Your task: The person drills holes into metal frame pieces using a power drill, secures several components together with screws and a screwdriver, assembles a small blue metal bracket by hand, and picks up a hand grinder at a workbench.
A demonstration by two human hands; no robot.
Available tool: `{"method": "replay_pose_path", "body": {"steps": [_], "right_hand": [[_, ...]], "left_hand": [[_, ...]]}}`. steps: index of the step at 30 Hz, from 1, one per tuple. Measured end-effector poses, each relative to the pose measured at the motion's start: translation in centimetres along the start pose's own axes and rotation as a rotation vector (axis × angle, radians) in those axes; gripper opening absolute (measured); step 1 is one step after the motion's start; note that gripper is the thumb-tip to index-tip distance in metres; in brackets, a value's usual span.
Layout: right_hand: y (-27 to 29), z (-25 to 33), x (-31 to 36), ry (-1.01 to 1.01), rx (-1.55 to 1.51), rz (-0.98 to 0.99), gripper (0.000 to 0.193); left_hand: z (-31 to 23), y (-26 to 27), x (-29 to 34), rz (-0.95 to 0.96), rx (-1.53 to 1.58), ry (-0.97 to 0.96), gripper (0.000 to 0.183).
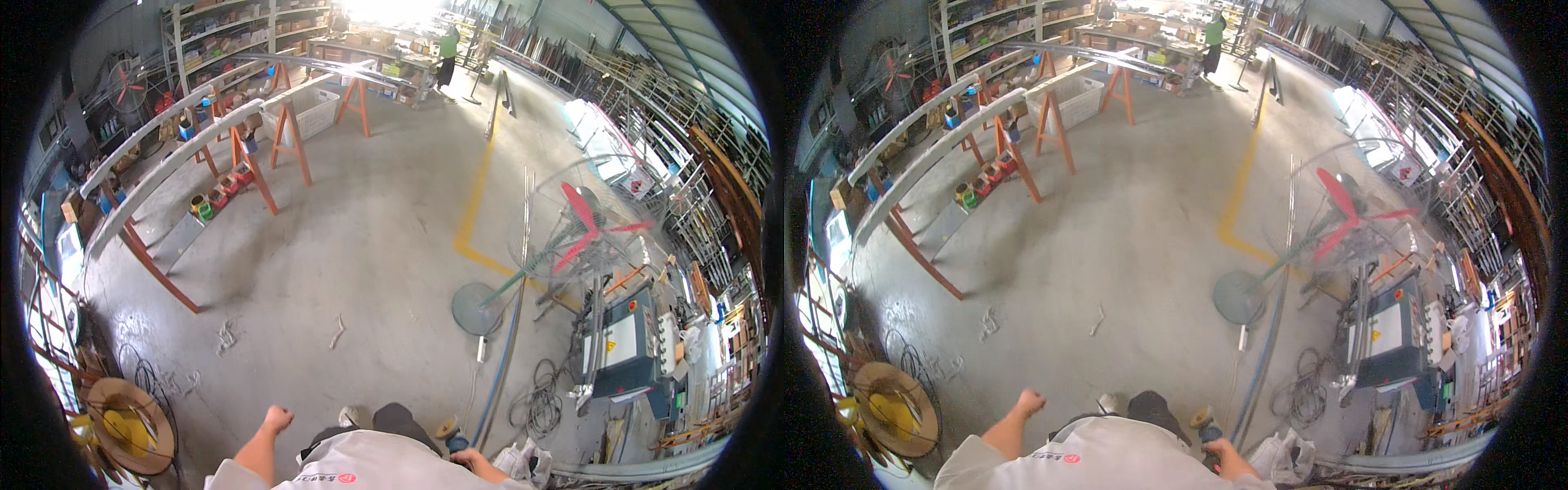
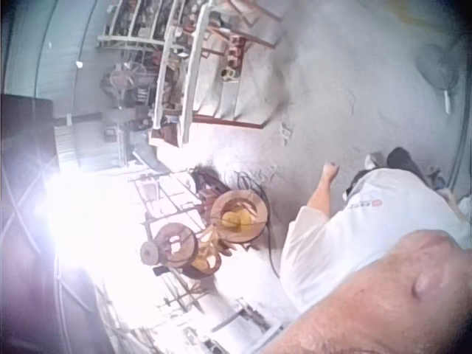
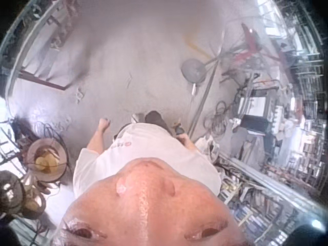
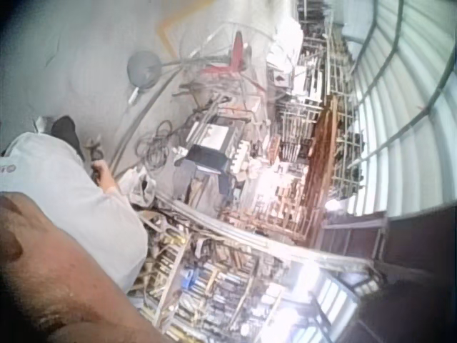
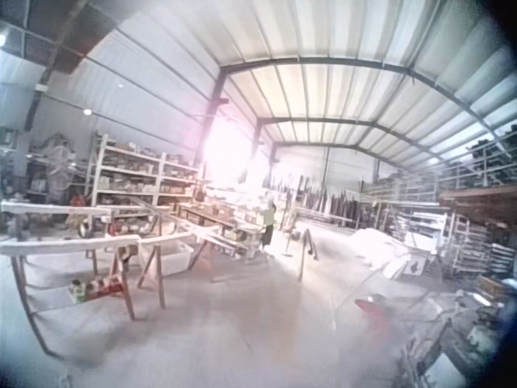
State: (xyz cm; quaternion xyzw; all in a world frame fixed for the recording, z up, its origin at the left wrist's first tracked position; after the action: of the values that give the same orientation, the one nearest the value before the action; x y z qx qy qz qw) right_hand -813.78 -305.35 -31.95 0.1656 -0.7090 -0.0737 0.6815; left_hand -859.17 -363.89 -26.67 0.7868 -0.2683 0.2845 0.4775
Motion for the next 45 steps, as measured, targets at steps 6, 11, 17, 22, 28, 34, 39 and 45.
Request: {"method": "replay_pose_path", "body": {"steps": [6,11,17,22,28,34,39,45], "right_hand": [[3.4,22.7,2.0,0.038,-0.209,-0.008,0.032],[12.4,40.7,-0.6,0.032,-0.341,-0.059,0.031],[24.5,56.2,-0.8,-0.032,-0.452,-0.027,0.029],[35.0,69.2,-6.6,-0.087,-0.501,-0.042,0.027],[49.5,95.5,-11.5,-0.004,-0.55,-0.12,0.026],[69.3,119.3,-6.5,0.136,-0.623,-0.213,0.024],[81.4,135.4,-10.7,0.185,-0.579,-0.216,0.023],[96.7,152.0,-21.0,0.134,-0.362,-0.201,0.021]], "left_hand": [[-15.3,24.5,-19.2,-0.294,0.074,-0.092,0.028],[-26.9,29.0,-31.2,-0.161,0.135,0.158,0.027],[-40.5,31.6,-43.2,0.153,-0.171,0.009,0.029],[-54.8,38.7,-60.3,0.137,-0.107,-0.028,0.034],[-74.4,51.6,-87.0,-0.009,-0.188,-0.214,0.036],[-106.0,65.8,-100.4,-0.083,-0.194,-0.607,0.033],[-133.6,77.7,-104.9,-0.129,-0.151,-0.956,0.023],[-149.6,81.5,-116.2,-0.116,-0.359,-1.142,0.019]]}}
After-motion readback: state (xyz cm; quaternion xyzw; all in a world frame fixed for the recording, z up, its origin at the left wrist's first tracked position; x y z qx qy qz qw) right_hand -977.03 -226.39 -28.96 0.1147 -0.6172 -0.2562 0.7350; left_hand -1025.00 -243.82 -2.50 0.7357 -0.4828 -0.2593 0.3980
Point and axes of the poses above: each hand's wrist, its own x-axis away from the middle knuckle, its own y-axis out of the back of the hand, z = x × y, the point moved 7 cm from there along -x, towards the middle knuckle, and after that the axes turned 8 degrees about -x, right-handed, at the moved point
